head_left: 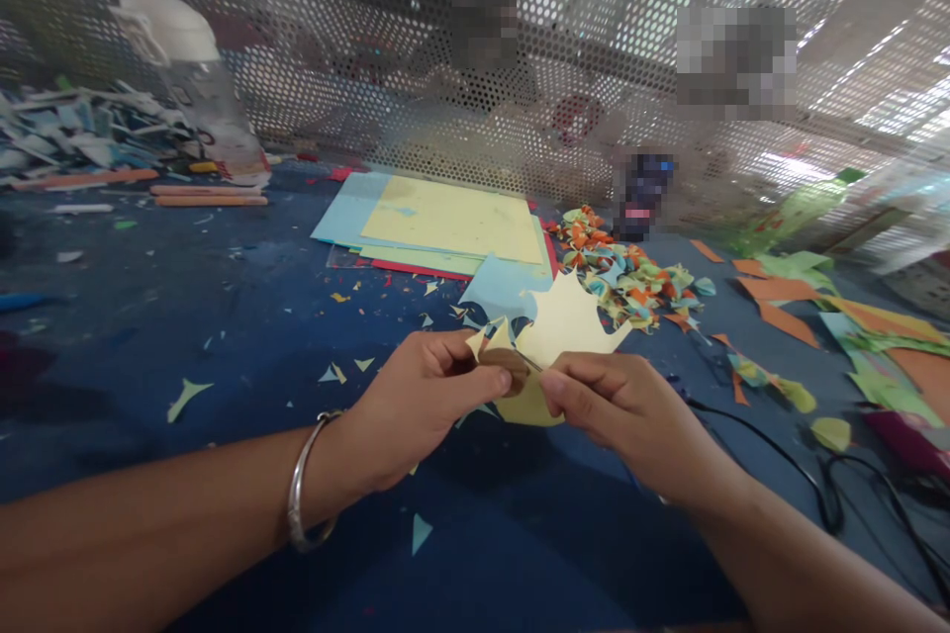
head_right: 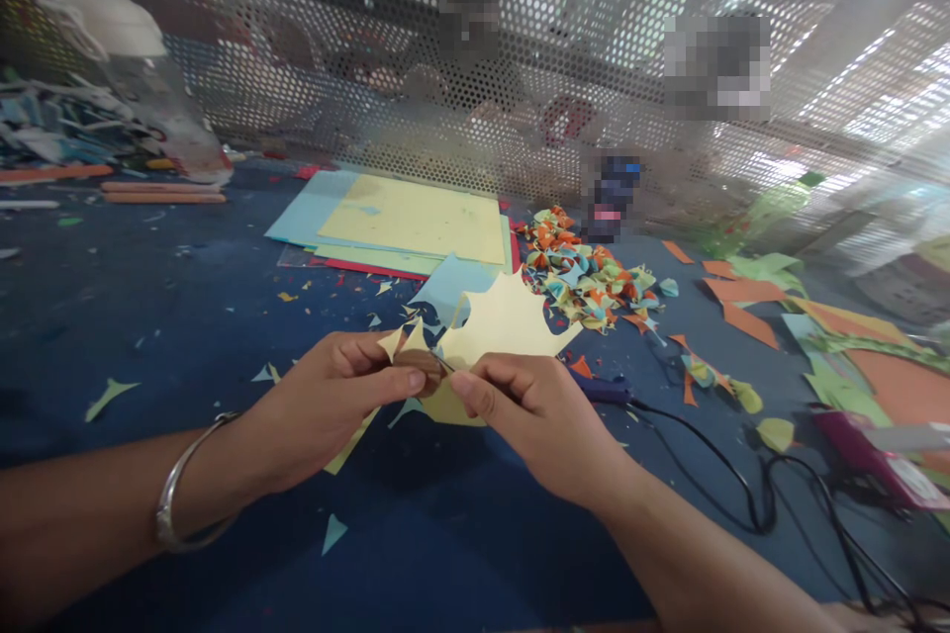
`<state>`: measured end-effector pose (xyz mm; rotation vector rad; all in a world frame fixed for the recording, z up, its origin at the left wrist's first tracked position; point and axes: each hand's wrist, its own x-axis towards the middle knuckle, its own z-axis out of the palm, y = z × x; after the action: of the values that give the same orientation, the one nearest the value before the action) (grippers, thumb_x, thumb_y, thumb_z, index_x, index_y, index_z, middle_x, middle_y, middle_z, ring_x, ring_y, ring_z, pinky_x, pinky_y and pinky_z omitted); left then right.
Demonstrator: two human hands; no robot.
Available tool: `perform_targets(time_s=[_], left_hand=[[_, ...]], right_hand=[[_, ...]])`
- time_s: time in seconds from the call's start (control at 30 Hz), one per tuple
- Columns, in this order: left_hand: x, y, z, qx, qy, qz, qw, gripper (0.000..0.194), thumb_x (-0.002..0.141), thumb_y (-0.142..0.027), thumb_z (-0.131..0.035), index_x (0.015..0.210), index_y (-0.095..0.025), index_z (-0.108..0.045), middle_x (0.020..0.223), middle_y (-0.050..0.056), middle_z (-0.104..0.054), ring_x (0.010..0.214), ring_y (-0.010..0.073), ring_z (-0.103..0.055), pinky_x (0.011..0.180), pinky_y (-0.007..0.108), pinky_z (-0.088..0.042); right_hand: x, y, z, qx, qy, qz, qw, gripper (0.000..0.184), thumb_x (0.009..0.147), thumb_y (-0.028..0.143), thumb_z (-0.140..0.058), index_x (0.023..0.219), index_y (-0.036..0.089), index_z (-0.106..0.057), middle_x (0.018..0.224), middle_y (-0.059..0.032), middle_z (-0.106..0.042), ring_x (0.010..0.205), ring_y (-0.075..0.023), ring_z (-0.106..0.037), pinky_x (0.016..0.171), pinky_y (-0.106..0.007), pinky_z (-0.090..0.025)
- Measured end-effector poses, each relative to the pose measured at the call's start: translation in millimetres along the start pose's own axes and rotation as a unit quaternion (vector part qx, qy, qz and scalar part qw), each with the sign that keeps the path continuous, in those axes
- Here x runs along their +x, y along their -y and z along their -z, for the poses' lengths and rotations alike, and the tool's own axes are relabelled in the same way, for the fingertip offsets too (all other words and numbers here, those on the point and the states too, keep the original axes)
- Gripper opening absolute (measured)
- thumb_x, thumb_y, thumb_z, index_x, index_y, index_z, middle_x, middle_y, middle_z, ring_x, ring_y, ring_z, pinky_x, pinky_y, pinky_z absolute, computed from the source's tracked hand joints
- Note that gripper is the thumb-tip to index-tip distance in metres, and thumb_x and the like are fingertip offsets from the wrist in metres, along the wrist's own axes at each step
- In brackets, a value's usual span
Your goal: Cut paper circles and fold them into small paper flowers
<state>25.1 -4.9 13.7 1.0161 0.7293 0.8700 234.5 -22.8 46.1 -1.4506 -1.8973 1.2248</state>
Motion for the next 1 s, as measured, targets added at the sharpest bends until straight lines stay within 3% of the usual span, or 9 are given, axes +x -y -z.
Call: perform_targets(time_s=[0.67,1.0], left_hand=[[0.0,-4.3,-1.9,0.058,-0.02,0.024,0.998,0.011,0.075,-0.021,-0.069,0.08,-0.017,-0.078,0.08,-0.001,-0.072,0.079,0.0126,-0.06,0.078,0.025,-0.044],[-0.2,-1.8,-0.8,0.068,-0.018,0.027,0.997,0.01,0.074,-0.022,-0.067,0.077,-0.018,-0.076,0.078,0.0,-0.07,0.079,0.0144,-0.058,0.08,0.028,-0.042]], right_hand=[[0.2,0.9,2.5,-0.053,0.001,0.019,0.998,0.045,0.098,0.05,-0.053,0.068,0.017,-0.054,0.058,0.0069,-0.033,0.051,-0.0068,-0.026,0.048,-0.025,-0.021],[1.2,2.4,3.3,-0.02,0.018,0.021,0.999,0.045,0.098,0.052,-0.053,0.068,0.018,-0.051,0.057,0.0076,-0.032,0.05,-0.0063,-0.025,0.046,-0.025,-0.02]])
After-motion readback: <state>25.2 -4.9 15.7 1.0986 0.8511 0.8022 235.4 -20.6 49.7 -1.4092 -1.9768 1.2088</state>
